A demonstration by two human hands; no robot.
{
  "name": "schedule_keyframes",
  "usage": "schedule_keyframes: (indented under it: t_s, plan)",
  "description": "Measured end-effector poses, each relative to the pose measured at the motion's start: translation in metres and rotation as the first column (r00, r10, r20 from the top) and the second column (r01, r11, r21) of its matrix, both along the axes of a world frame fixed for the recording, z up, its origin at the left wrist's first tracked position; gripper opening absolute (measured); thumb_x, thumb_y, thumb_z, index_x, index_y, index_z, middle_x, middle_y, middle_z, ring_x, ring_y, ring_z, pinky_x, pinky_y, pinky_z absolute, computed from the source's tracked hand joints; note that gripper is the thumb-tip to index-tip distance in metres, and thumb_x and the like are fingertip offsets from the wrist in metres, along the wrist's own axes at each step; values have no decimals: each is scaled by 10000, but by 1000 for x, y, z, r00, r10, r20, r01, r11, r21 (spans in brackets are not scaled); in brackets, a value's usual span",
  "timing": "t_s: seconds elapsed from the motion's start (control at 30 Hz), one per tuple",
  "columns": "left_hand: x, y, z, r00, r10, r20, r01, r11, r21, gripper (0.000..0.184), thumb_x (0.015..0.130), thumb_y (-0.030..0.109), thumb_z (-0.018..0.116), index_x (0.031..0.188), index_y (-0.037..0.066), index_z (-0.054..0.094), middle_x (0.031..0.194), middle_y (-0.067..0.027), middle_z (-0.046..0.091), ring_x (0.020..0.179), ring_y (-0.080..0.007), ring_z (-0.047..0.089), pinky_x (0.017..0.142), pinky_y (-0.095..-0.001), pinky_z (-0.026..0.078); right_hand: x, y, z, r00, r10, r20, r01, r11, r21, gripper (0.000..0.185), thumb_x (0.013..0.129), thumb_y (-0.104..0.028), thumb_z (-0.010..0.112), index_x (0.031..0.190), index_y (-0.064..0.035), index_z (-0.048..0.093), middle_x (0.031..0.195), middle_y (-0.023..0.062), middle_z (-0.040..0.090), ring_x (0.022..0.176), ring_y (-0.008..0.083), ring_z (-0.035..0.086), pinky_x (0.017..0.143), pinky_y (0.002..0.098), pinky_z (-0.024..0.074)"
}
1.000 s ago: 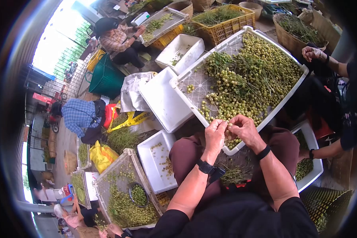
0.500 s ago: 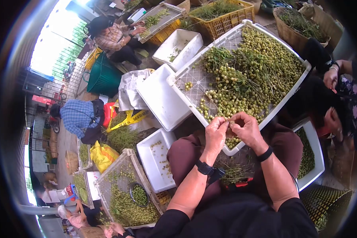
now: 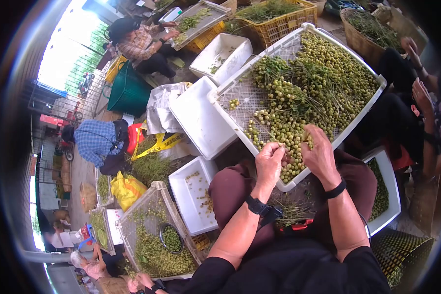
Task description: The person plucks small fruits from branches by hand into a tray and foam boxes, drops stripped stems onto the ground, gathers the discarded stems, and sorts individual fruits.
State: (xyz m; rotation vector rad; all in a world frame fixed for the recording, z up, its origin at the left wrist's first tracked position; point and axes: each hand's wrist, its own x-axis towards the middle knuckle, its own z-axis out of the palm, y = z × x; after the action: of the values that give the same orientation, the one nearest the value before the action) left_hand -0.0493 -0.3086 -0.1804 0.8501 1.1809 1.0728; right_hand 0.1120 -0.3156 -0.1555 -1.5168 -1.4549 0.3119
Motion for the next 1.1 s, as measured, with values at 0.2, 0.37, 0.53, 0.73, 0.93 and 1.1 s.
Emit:
schedule_keyframes:
  t_s: [0.2,0.37,0.53,0.73,0.93,1.1]
  plan:
    - [-2,1,4,998,27,59,-28,1000,6,83,984,69,623,1027,3,648,921,-58,711,695,-113,690,599,-235,540,0,-14,5,938,157,-310,-260,909,-326,230,870,-140,717,1043,11,703,967,127,723,827,178,685,727,333,536]
    - [2,0,-2,999,-45,-5,45,998,52,92,975,78,641,996,-10,658,836,-47,693,645,-102,663,566,-252,544,-10,-17,-10,851,152,-503,-367,857,-363,164,875,-118,710,976,9,730,842,94,739,754,139,683,690,304,542]
    - [2,2,-2,998,18,-58,-10,991,131,76,986,74,616,967,4,640,789,-42,675,630,-100,655,537,-257,538,-10,-18,6,864,181,-470,-373,857,-356,77,886,-46,650,914,13,690,819,67,723,762,105,662,700,268,531]
    - [-7,3,7,1000,16,13,-17,999,31,126,994,77,594,1074,-18,611,941,-77,674,785,-130,660,673,-269,556,3,-11,0,355,67,-932,-558,815,-154,123,952,-91,614,1041,-21,660,880,75,715,716,134,666,676,285,558]
    - [-10,4,13,998,12,59,-12,1000,7,135,997,88,581,1092,-2,617,939,-72,675,775,-138,659,693,-272,553,10,-12,3,197,-3,-980,-602,789,-123,246,990,-169,533,1146,-18,648,907,120,735,690,185,674,660,319,567]
    - [-14,6,5,969,-2,248,6,1000,-15,127,1009,126,593,1080,22,611,914,-47,668,700,-106,645,616,-257,569,13,-15,7,132,-7,-991,-631,770,-90,256,998,-112,468,1166,7,621,918,133,731,688,180,665,675,316,568]
